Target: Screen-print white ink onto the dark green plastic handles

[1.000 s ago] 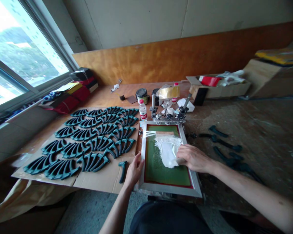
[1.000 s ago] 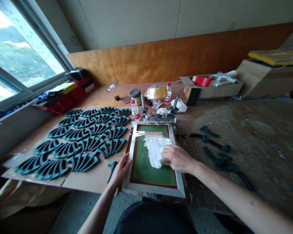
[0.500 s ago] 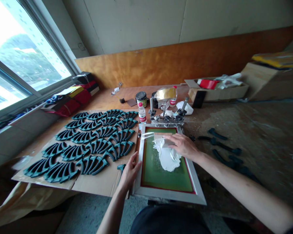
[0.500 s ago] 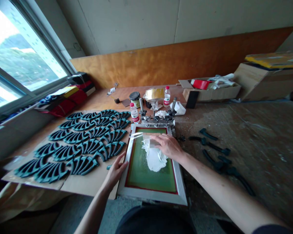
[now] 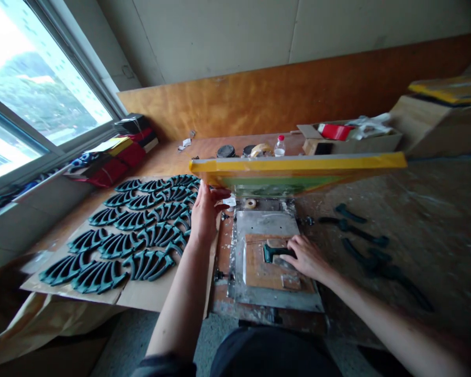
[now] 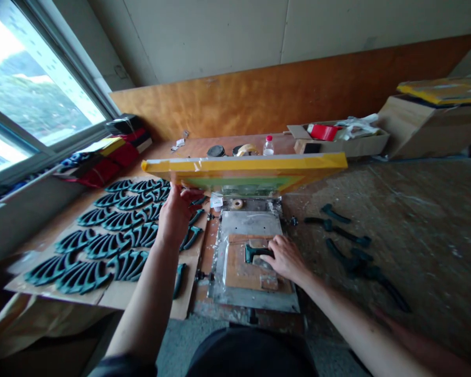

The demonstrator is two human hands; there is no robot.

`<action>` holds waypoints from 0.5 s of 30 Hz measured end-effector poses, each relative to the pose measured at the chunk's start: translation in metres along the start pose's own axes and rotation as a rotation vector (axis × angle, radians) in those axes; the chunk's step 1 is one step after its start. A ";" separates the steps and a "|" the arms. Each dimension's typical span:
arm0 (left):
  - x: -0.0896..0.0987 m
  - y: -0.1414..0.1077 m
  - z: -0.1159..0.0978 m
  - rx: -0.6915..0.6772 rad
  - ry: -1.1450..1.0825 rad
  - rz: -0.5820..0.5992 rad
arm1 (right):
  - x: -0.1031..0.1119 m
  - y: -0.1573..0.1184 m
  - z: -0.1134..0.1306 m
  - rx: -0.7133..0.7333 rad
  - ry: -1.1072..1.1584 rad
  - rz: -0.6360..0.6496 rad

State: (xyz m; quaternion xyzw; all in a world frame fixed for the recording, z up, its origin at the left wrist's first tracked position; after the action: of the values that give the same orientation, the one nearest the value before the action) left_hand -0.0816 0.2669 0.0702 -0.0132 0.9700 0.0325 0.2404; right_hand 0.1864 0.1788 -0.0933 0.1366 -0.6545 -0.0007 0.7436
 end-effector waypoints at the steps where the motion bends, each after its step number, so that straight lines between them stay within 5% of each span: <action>1: 0.004 -0.007 0.006 -0.012 -0.012 -0.042 | -0.009 -0.005 0.010 -0.005 -0.031 0.031; 4: 0.010 -0.056 0.075 0.253 0.039 -0.038 | -0.010 -0.012 0.027 -0.139 -0.014 0.055; 6: 0.003 -0.121 0.152 0.704 0.124 0.137 | 0.007 -0.017 0.045 -0.207 0.050 -0.003; 8: 0.009 -0.167 0.192 0.847 0.073 0.120 | 0.026 -0.019 0.081 -0.100 0.135 -0.083; 10: 0.027 -0.182 0.205 0.834 0.020 0.017 | 0.040 -0.022 0.120 0.165 0.225 -0.106; 12: 0.061 -0.171 0.199 0.758 0.111 -0.056 | 0.044 -0.027 0.120 0.349 0.256 -0.093; 13: 0.085 -0.160 0.190 0.710 0.236 -0.070 | 0.043 -0.028 0.098 0.359 0.233 -0.098; 15: 0.142 -0.134 0.161 0.596 0.664 -0.077 | 0.034 -0.029 0.016 0.221 0.128 -0.125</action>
State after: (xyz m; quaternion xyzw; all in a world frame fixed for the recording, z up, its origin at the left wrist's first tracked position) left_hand -0.1265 0.1427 -0.1454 0.0110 0.9604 -0.2635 -0.0894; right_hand 0.1810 0.1417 -0.0647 0.2579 -0.5922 0.0335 0.7627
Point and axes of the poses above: each hand's wrist, its own y-axis towards the middle knuckle, its own x-axis out of the back of the hand, z = x × y, the point moved 10 cm from there along y, towards the middle knuckle, and after that the axes turned 7 degrees about -y, right-handed, at the moved point
